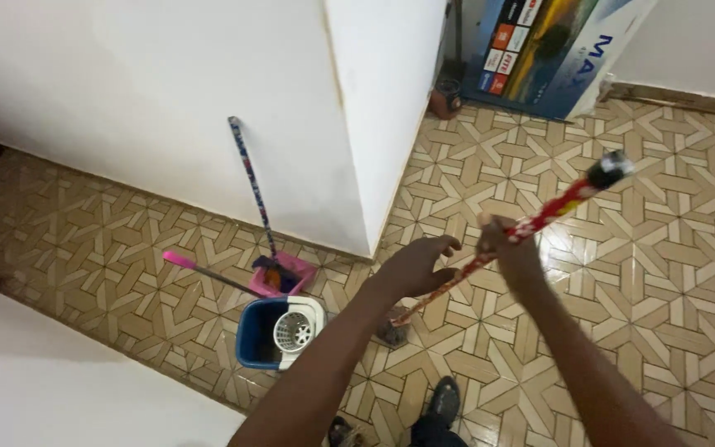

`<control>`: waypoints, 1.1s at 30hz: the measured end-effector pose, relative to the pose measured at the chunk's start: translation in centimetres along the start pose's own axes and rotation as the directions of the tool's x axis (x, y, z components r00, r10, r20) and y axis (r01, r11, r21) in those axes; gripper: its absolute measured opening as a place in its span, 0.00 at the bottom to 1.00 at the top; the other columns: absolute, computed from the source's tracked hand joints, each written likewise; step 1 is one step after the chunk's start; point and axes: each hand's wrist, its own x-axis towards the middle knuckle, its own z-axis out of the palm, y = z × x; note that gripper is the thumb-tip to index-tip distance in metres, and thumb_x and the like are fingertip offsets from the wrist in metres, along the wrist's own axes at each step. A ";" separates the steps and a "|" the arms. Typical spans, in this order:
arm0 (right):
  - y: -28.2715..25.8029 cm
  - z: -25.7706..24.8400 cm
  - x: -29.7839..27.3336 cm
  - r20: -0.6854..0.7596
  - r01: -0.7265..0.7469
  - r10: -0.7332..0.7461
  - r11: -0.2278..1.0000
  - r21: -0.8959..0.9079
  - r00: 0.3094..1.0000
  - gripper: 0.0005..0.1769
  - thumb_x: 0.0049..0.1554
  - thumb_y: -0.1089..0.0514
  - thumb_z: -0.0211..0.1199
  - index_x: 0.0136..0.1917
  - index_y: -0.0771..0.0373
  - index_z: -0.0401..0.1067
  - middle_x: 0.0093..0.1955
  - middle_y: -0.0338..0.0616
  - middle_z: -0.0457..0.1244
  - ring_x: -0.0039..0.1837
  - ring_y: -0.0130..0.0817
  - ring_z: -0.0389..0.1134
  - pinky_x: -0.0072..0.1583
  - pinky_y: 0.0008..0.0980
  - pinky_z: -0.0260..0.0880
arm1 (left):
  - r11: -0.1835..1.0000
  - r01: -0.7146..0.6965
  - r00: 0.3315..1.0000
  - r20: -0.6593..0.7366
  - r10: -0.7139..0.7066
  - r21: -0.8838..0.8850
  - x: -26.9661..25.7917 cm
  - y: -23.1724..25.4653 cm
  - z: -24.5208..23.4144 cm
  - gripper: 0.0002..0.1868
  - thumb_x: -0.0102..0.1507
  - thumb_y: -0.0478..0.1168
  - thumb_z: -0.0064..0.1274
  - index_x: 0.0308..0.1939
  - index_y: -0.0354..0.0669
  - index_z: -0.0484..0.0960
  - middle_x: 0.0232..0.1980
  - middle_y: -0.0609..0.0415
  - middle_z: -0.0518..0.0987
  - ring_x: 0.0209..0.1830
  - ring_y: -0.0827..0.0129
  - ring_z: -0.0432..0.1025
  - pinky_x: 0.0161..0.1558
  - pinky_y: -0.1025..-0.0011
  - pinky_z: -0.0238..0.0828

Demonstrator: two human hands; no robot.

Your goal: The recorder is mopping the tiled floor and using a spin mop bucket to rinse and wring the mop.

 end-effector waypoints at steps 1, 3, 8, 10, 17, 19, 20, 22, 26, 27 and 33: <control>1.4 -0.6 0.7 -0.002 0.006 -0.006 1.000 0.001 1.000 0.24 0.67 0.48 0.53 0.32 0.59 0.66 0.28 0.36 0.62 0.32 0.27 0.61 0.39 0.27 0.63 | 1.000 -0.004 1.000 -0.002 0.004 0.004 0.9 0.2 0.7 0.28 0.62 0.51 0.62 0.63 0.46 0.75 0.57 0.49 0.82 0.59 0.55 0.75 0.58 0.57 0.72; 4.2 -1.3 1.9 0.131 0.039 -0.067 0.977 0.209 0.989 0.18 0.63 0.51 0.57 0.34 0.58 0.62 0.29 0.34 0.59 0.33 0.25 0.59 0.37 0.28 0.60 | 0.995 0.014 0.998 -0.053 -0.019 -0.094 2.3 0.6 2.0 0.31 0.59 0.50 0.62 0.64 0.45 0.74 0.60 0.49 0.81 0.60 0.56 0.75 0.58 0.59 0.73; 1.3 -1.8 2.7 0.134 0.049 -0.075 0.981 0.185 0.988 0.23 0.66 0.47 0.58 0.33 0.60 0.63 0.29 0.33 0.55 0.33 0.23 0.53 0.38 0.28 0.54 | 0.977 0.121 0.993 0.031 -0.117 -0.176 4.4 2.0 3.4 0.29 0.62 0.51 0.61 0.62 0.42 0.76 0.60 0.46 0.80 0.61 0.55 0.75 0.59 0.59 0.72; 1.2 -1.8 3.1 0.128 0.078 -0.099 0.984 0.161 0.987 0.25 0.67 0.46 0.58 0.32 0.61 0.62 0.29 0.33 0.54 0.34 0.23 0.52 0.38 0.28 0.53 | 0.965 0.179 0.984 0.056 -0.172 -0.193 4.9 1.7 4.3 0.30 0.62 0.50 0.62 0.63 0.40 0.75 0.60 0.44 0.79 0.62 0.55 0.74 0.59 0.59 0.72; 1.0 -1.7 4.2 0.192 0.056 -0.106 0.967 0.248 0.976 0.23 0.65 0.47 0.58 0.32 0.60 0.62 0.29 0.32 0.56 0.33 0.22 0.56 0.38 0.26 0.57 | 0.964 0.083 0.991 -0.083 -0.107 -0.253 6.2 -0.3 5.9 0.20 0.63 0.48 0.59 0.52 0.37 0.76 0.50 0.44 0.82 0.53 0.55 0.77 0.52 0.59 0.75; 1.0 -1.3 4.2 0.203 0.066 -0.124 0.960 0.272 0.971 0.22 0.64 0.48 0.59 0.33 0.59 0.61 0.29 0.31 0.55 0.34 0.21 0.55 0.37 0.26 0.56 | 0.964 0.037 0.991 -0.116 -0.069 -0.262 6.8 -1.5 6.8 0.18 0.63 0.47 0.60 0.46 0.36 0.77 0.45 0.44 0.83 0.48 0.56 0.79 0.50 0.59 0.77; 0.8 -1.0 4.2 0.196 0.023 -0.069 0.973 0.228 0.978 0.23 0.64 0.48 0.59 0.32 0.60 0.61 0.29 0.32 0.55 0.32 0.22 0.55 0.36 0.27 0.56 | 0.985 0.046 0.996 -0.064 -0.057 -0.166 7.2 -2.1 7.1 0.16 0.66 0.47 0.57 0.44 0.37 0.77 0.42 0.45 0.82 0.43 0.56 0.78 0.47 0.60 0.76; 0.4 -0.1 4.6 0.182 -0.013 -0.020 0.983 0.182 0.983 0.23 0.63 0.48 0.60 0.31 0.60 0.61 0.28 0.33 0.54 0.31 0.23 0.55 0.35 0.27 0.56 | 0.997 0.040 0.999 -0.013 -0.041 -0.066 7.5 -2.9 6.8 0.15 0.69 0.47 0.54 0.42 0.37 0.77 0.39 0.45 0.82 0.39 0.57 0.77 0.45 0.60 0.75; -0.5 1.8 5.1 0.183 0.003 -0.049 0.970 0.243 0.982 0.23 0.62 0.48 0.62 0.31 0.60 0.61 0.28 0.33 0.54 0.32 0.23 0.55 0.36 0.28 0.57 | 0.959 0.163 0.986 0.053 -0.155 -0.231 7.3 -5.3 6.7 0.14 0.67 0.45 0.54 0.38 0.36 0.79 0.33 0.46 0.82 0.33 0.58 0.76 0.41 0.61 0.74; -1.1 2.2 5.4 0.194 -0.027 -0.024 0.965 0.260 0.981 0.22 0.61 0.48 0.62 0.31 0.60 0.63 0.28 0.34 0.56 0.31 0.24 0.57 0.35 0.28 0.58 | 0.958 0.125 0.992 0.013 -0.126 -0.258 7.6 -6.2 6.8 0.14 0.67 0.44 0.55 0.38 0.34 0.79 0.33 0.46 0.81 0.33 0.58 0.76 0.40 0.61 0.74; -1.9 4.6 6.6 0.198 0.004 -0.022 0.996 0.091 0.980 0.24 0.62 0.44 0.60 0.32 0.59 0.62 0.28 0.34 0.56 0.31 0.24 0.56 0.37 0.28 0.58 | 0.950 0.036 0.999 0.003 -0.036 -0.311 6.8 -8.9 4.9 0.14 0.66 0.45 0.56 0.42 0.36 0.80 0.33 0.49 0.81 0.33 0.61 0.77 0.41 0.62 0.75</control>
